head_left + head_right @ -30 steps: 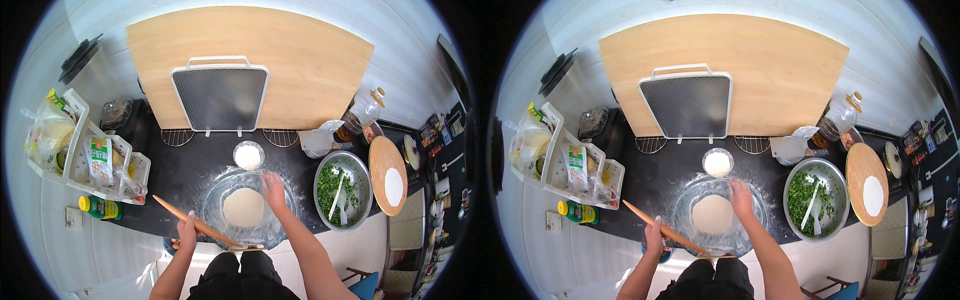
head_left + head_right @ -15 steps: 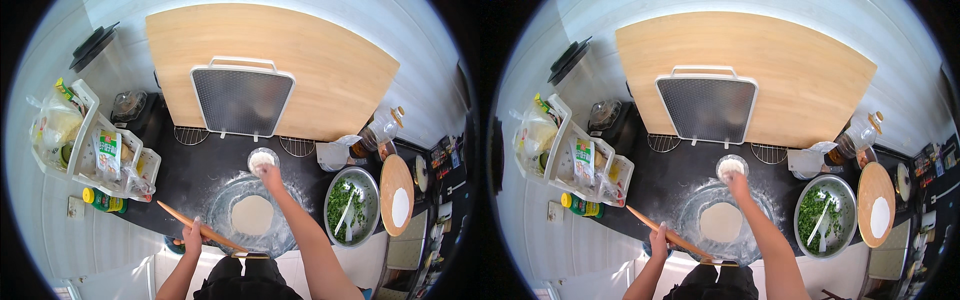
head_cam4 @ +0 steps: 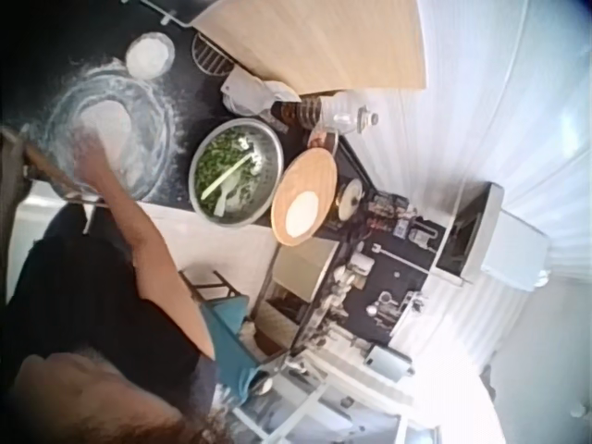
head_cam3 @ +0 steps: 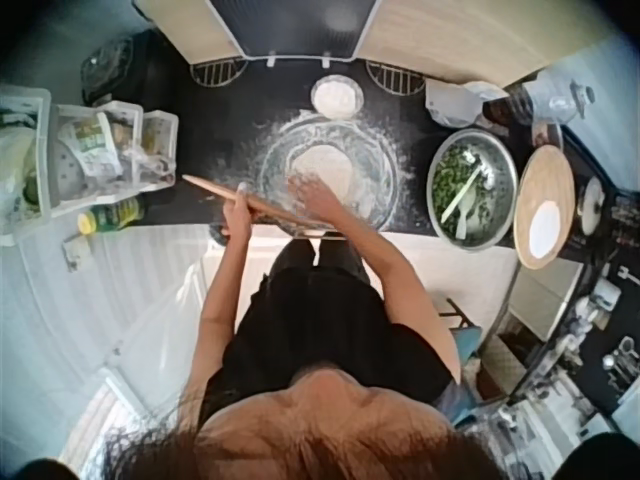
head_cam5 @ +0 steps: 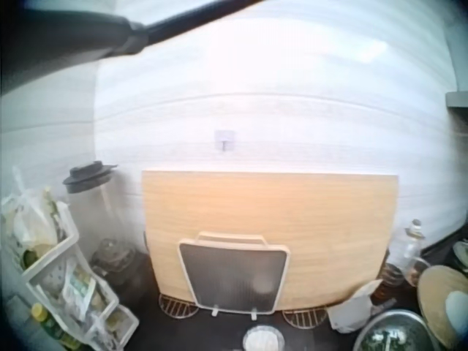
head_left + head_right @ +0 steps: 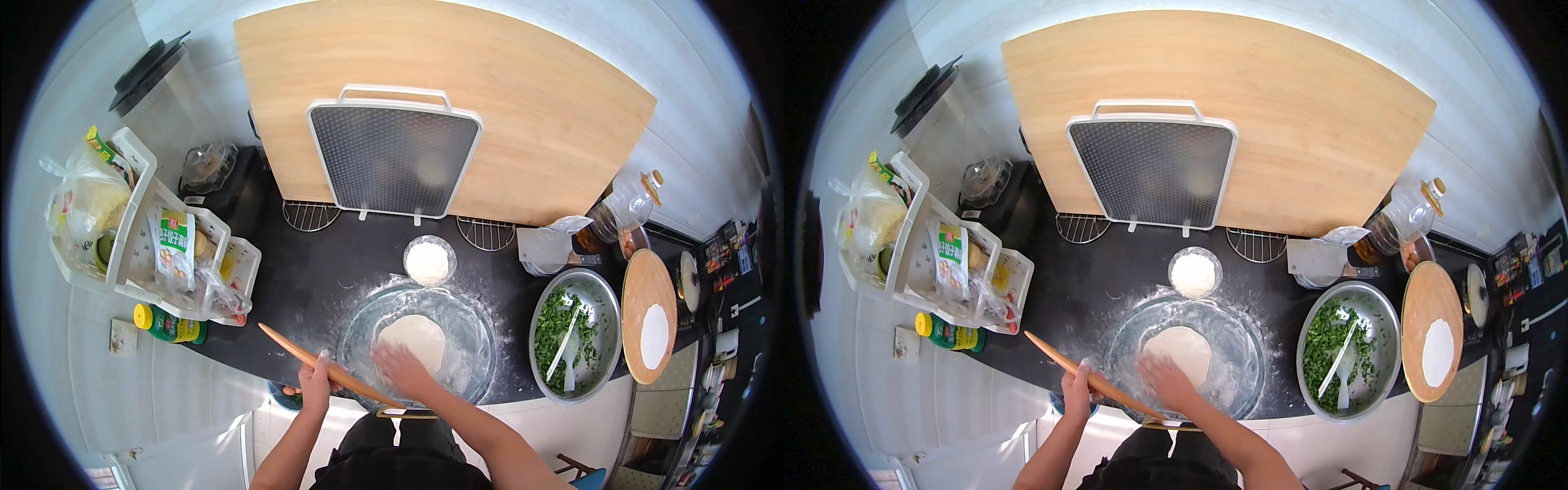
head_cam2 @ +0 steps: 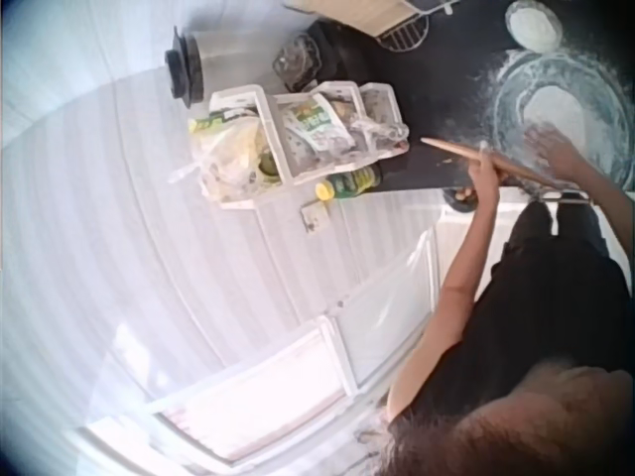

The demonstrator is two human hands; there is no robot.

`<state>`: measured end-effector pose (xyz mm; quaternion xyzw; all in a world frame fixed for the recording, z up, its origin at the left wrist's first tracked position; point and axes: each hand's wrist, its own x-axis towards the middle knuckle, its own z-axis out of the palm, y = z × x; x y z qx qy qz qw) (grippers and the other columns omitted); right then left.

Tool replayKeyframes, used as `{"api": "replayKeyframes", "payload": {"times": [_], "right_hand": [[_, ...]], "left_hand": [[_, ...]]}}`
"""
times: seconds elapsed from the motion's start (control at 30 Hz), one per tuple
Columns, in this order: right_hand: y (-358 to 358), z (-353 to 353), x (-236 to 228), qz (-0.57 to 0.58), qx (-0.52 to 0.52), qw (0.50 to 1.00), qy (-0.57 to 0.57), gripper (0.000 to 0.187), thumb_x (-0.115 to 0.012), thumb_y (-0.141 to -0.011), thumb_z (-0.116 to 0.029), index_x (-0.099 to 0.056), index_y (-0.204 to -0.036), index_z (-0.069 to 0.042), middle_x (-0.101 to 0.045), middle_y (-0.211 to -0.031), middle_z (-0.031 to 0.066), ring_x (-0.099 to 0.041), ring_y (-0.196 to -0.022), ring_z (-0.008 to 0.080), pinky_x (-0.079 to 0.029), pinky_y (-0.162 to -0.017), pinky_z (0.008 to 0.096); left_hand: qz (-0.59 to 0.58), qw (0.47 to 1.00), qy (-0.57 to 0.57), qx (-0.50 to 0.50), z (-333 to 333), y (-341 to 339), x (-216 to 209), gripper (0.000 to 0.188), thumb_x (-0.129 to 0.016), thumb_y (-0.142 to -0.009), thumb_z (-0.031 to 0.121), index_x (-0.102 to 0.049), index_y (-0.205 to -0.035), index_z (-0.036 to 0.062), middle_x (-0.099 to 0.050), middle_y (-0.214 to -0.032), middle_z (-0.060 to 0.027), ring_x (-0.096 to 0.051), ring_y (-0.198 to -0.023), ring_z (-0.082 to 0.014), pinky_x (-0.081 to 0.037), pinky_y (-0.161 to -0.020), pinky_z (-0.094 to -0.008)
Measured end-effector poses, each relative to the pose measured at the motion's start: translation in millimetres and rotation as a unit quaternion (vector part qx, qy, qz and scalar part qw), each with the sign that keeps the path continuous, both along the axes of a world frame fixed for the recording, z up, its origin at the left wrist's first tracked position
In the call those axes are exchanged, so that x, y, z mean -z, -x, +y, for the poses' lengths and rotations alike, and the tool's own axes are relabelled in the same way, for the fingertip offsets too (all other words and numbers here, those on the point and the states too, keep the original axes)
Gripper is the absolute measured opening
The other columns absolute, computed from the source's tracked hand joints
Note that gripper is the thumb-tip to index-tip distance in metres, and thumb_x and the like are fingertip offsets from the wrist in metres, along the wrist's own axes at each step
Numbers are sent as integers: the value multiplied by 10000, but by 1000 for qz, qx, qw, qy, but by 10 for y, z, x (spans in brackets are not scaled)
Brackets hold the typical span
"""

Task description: The person uses a wooden rolling pin to flatten a ball of dough on a floured countertop. They repeatedly roll the dough, rotate it, and add flour to prevent sticking, gradually expanding it into a large, thin circular sheet. The person then lifts the flattened dough and places it onto a wooden board.

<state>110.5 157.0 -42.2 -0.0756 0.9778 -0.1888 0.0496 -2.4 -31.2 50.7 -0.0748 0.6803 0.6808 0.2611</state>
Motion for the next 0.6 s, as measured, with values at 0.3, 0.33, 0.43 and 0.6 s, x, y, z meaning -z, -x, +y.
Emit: {"api": "replayKeyframes", "payload": {"times": [0.3,0.33,0.43,0.6], "right_hand": [[-88,633,-87,39,267,962,-42,693,-551,-905,-385,-326,-1467,-49,-295,-1540,166,-257,-1435,313,-197,-1163,484],[79,592,-46,57,292,954,-31,696,-553,-902,-387,-329,-1464,-42,-301,-1535,173,-256,-1435,317,-199,-1162,484],[351,339,33,31,201,979,-6,645,-507,-936,-365,-324,-1471,-55,-288,-1546,148,-242,-1441,304,-194,-1160,508],[-213,164,12,-11,47,999,15,530,-484,-954,-277,-387,-1448,-115,-311,-1542,112,-260,-1435,293,-224,-1148,512]], "left_hand": [[1,1000,17,18,15,-3,51,383,-508,-982,313,-581,-778,-3,-660,-658,-117,-526,-414,-104,-421,-386,-217],[-4,999,20,32,48,-19,52,395,-510,-981,318,-594,-767,-4,-660,-659,-116,-527,-415,-103,-421,-387,-218],[-1,999,14,50,159,-49,70,417,-514,-977,331,-618,-750,-3,-660,-658,-110,-527,-421,-100,-420,-389,-218],[11,999,13,47,183,39,142,329,-540,-972,318,-557,-829,23,-679,-712,-139,-560,-453,-129,-444,-408,-237]]}}
